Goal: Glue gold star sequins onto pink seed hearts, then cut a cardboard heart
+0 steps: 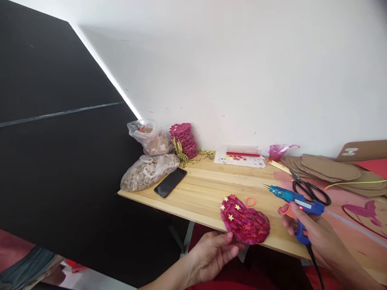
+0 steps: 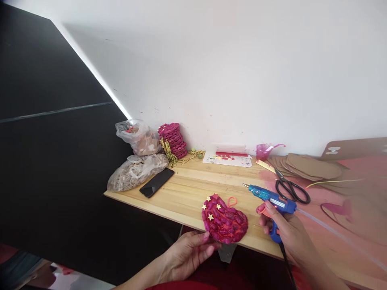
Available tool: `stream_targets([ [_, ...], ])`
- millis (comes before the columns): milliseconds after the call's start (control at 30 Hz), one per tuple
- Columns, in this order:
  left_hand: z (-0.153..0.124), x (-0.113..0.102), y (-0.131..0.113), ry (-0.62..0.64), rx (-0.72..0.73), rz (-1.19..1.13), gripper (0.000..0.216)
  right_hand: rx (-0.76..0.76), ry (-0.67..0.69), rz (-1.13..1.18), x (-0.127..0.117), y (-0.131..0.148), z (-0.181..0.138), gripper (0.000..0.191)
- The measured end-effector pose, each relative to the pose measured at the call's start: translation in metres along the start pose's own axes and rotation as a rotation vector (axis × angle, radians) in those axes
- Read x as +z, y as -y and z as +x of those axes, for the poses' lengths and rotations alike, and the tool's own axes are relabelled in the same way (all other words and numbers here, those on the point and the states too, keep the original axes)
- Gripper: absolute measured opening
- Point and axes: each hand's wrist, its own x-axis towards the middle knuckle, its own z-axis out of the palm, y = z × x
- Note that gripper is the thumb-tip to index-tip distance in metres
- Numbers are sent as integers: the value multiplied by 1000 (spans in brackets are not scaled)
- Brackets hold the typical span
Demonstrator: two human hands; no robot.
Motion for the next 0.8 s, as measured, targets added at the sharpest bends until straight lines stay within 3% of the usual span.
stream_targets([
  [133,8,-2,4,35,-94,194,44,15,-3,-20,-5,-8,4,47],
  [367,13,-9,2,-50,-10,356,41,29,38,55,-8,-13,6,40],
  [533,0,-24,-10,-169,16,284,27,21,12,113,-3,-5,1,39],
  [633,-10,-32,-22,-328,23,163,24,-10,22,161,2,2,-2,39],
  [800,-16,-16,-34,-447,57,-19,31,-20,27,203,7,8,-3,37],
])
